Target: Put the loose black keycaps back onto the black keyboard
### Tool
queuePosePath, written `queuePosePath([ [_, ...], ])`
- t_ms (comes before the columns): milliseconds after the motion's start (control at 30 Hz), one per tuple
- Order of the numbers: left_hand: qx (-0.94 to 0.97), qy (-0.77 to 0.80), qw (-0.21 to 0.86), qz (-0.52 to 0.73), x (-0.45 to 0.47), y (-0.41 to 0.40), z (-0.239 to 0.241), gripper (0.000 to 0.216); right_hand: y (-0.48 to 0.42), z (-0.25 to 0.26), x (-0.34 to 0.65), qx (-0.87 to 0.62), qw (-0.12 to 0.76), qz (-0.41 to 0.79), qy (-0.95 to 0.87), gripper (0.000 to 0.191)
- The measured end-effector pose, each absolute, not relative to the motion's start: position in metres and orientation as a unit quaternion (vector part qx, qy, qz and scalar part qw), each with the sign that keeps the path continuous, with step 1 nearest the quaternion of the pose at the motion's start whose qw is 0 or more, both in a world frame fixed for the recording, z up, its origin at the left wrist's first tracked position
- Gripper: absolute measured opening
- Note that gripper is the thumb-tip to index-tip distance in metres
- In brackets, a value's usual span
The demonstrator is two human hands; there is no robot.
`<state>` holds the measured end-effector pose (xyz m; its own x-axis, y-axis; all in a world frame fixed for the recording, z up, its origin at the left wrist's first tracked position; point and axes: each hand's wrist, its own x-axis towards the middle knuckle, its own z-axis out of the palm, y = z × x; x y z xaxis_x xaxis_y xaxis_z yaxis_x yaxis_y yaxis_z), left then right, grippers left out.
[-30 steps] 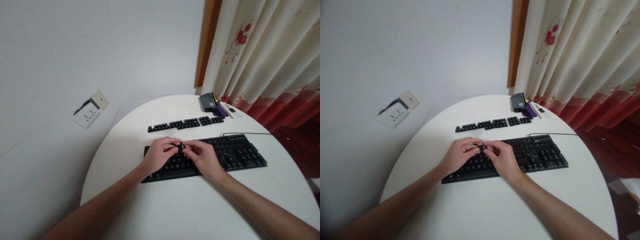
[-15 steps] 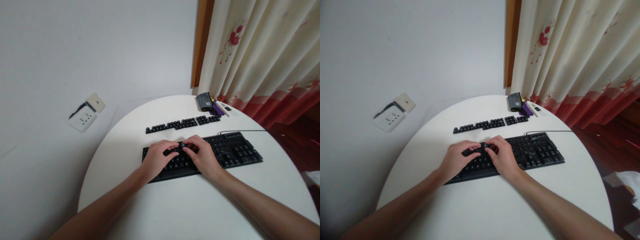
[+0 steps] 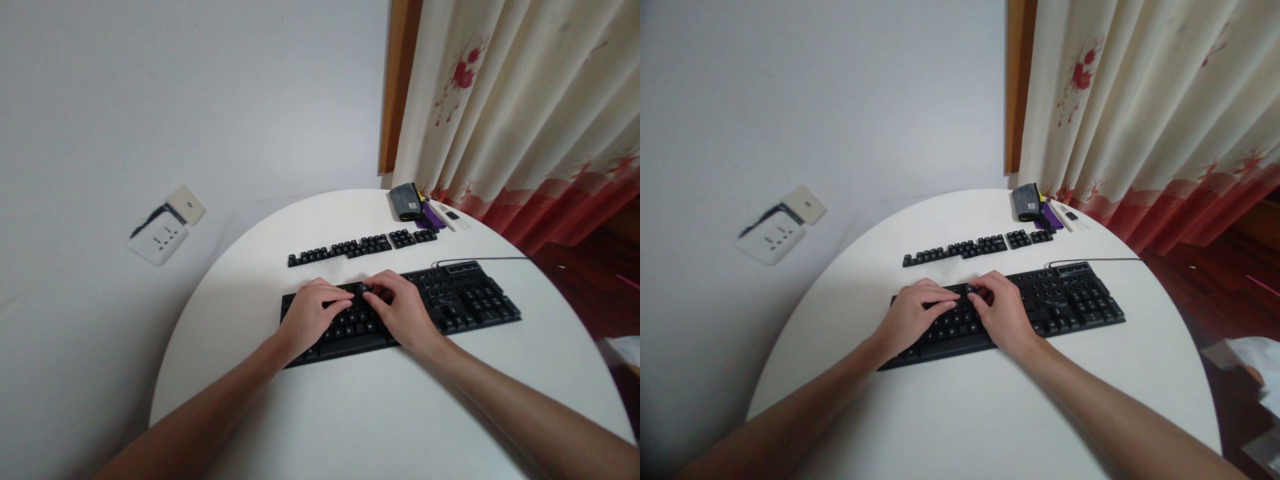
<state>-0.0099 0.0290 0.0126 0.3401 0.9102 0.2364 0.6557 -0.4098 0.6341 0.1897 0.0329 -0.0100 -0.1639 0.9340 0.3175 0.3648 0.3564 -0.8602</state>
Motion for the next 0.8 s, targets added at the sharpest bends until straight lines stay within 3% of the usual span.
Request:
queuePosePath([
  [800, 0.81, 0.486, 0.215, 0.246, -0.0069, 0.0278, 0.0138, 0.008, 0.0323, -0.0102, 0.19, -0.462, 0.44, 0.323, -0.699, 0.013],
])
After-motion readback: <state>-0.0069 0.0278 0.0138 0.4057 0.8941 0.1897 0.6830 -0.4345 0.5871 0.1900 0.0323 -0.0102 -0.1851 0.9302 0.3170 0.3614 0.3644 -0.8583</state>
